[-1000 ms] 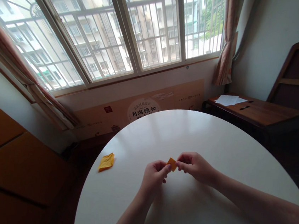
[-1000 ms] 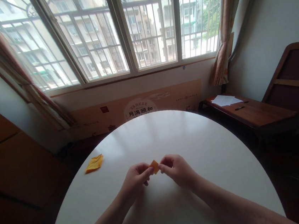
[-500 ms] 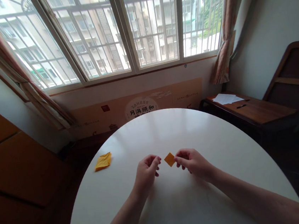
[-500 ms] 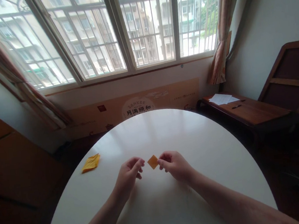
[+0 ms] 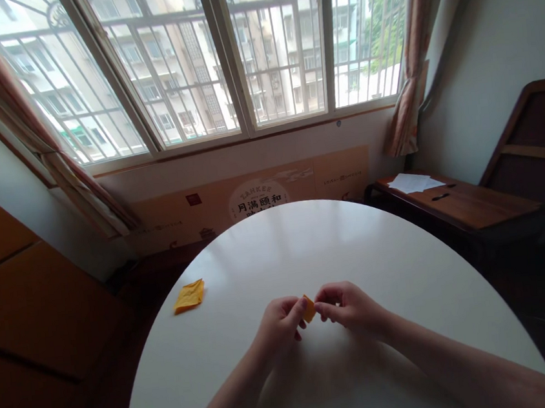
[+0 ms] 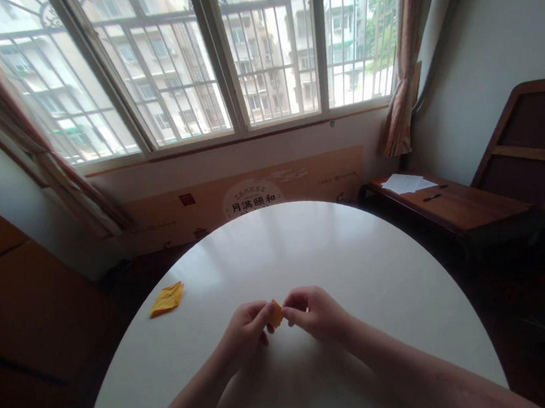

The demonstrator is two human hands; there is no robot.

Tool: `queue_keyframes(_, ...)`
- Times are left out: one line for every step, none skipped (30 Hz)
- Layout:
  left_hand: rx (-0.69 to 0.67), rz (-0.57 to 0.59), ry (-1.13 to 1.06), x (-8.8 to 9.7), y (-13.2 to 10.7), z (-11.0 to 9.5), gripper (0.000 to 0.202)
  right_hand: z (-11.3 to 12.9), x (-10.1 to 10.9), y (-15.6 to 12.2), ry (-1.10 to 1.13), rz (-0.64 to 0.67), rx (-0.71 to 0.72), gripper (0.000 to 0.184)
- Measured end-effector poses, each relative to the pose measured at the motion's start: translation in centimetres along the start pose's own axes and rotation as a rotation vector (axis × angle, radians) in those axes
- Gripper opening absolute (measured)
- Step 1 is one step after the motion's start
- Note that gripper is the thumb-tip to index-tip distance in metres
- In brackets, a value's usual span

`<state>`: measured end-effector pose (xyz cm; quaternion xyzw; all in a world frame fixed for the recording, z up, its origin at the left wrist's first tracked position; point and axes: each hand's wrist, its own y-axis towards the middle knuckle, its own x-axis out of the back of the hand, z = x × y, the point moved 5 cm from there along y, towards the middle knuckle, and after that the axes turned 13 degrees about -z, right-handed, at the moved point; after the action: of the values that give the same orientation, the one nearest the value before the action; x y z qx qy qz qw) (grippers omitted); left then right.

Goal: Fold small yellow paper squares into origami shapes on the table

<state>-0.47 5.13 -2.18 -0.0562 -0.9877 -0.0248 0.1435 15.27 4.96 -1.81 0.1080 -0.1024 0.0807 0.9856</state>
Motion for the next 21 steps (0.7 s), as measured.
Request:
queue_keyframes(0.007, -0.006, 0.017, 0.04, 0.07, 0.19, 0.056, -0.06, 0.0, 0.02, -0.016, -0.002, 0.014, 0.02)
queue_keyframes(0.012, -0.018, 0.033, 0.12, 0.15, 0.33, 0.056, -0.12, 0.03, 0.06, -0.031, -0.008, 0.024, 0.02)
queue_keyframes(0.015, -0.031, 0.047, 0.22, 0.23, 0.42, 0.056, -0.19, 0.1, 0.1, -0.043, -0.016, 0.027, 0.02)
queue_keyframes(0.017, -0.043, 0.057, 0.32, 0.3, 0.46, 0.056, -0.24, 0.21, 0.13, -0.05, -0.028, 0.028, 0.021)
queue_keyframes(0.019, -0.052, 0.063, 0.4, 0.34, 0.44, 0.056, -0.24, 0.33, 0.17, -0.049, -0.04, 0.025, 0.021)
queue_keyframes(0.022, -0.06, 0.067, 0.46, 0.38, 0.37, 0.056, -0.22, 0.45, 0.2, -0.042, -0.052, 0.018, 0.022)
queue_keyframes(0.027, -0.064, 0.07, 0.5, 0.39, 0.28, 0.057, -0.16, 0.57, 0.23, -0.031, -0.064, 0.007, 0.023)
queue_keyframes(0.031, -0.066, 0.075, 0.52, 0.39, 0.18, 0.057, -0.09, 0.68, 0.25, -0.02, -0.076, -0.006, 0.023)
queue_keyframes(0.035, -0.068, 0.08, 0.54, 0.38, 0.06, 0.057, 0.0, 0.76, 0.28, -0.008, -0.087, -0.02, 0.023)
queue_keyframes(0.038, -0.07, 0.087, 0.54, 0.36, -0.04, 0.057, 0.09, 0.82, 0.31, 0.001, -0.096, -0.034, 0.023)
queue_keyframes(0.041, -0.073, 0.092, 0.55, 0.35, -0.13, 0.057, 0.16, 0.85, 0.34, 0.009, -0.103, -0.046, 0.023)
queue_keyframes(0.046, -0.075, 0.094, 0.55, 0.34, -0.17, 0.057, 0.2, 0.85, 0.37, 0.015, -0.107, -0.054, 0.023)
queue_keyframes(0.052, -0.073, 0.092, 0.53, 0.33, -0.2, 0.057, 0.23, 0.83, 0.4, 0.021, -0.11, -0.059, 0.023)
queue_keyframes(0.056, -0.07, 0.089, 0.51, 0.33, -0.2, 0.057, 0.22, 0.81, 0.42, 0.027, -0.112, -0.062, 0.024)
queue_keyframes(0.059, -0.066, 0.084, 0.49, 0.34, -0.2, 0.057, 0.19, 0.78, 0.43, 0.033, -0.115, -0.063, 0.024)
queue_keyframes(0.059, -0.06, 0.078, 0.46, 0.36, -0.2, 0.057, 0.15, 0.76, 0.43, 0.038, -0.118, -0.061, 0.025)
queue_keyframes(0.056, -0.053, 0.073, 0.42, 0.38, -0.2, 0.057, 0.11, 0.75, 0.41, 0.044, -0.12, -0.059, 0.025)
queue_keyframes(0.053, -0.045, 0.07, 0.38, 0.39, -0.21, 0.057, 0.08, 0.73, 0.37, 0.049, -0.121, -0.055, 0.026)
queue_keyframes(0.049, -0.036, 0.068, 0.34, 0.38, -0.22, 0.057, 0.06, 0.72, 0.32, 0.053, -0.121, -0.051, 0.026)
queue_keyframes(0.046, -0.025, 0.071, 0.3, 0.36, -0.23, 0.057, 0.05, 0.69, 0.26, 0.056, -0.119, -0.047, 0.026)
queue_keyframes(0.041, -0.012, 0.078, 0.24, 0.31, -0.25, 0.056, 0.07, 0.67, 0.21, 0.059, -0.115, -0.043, 0.026)
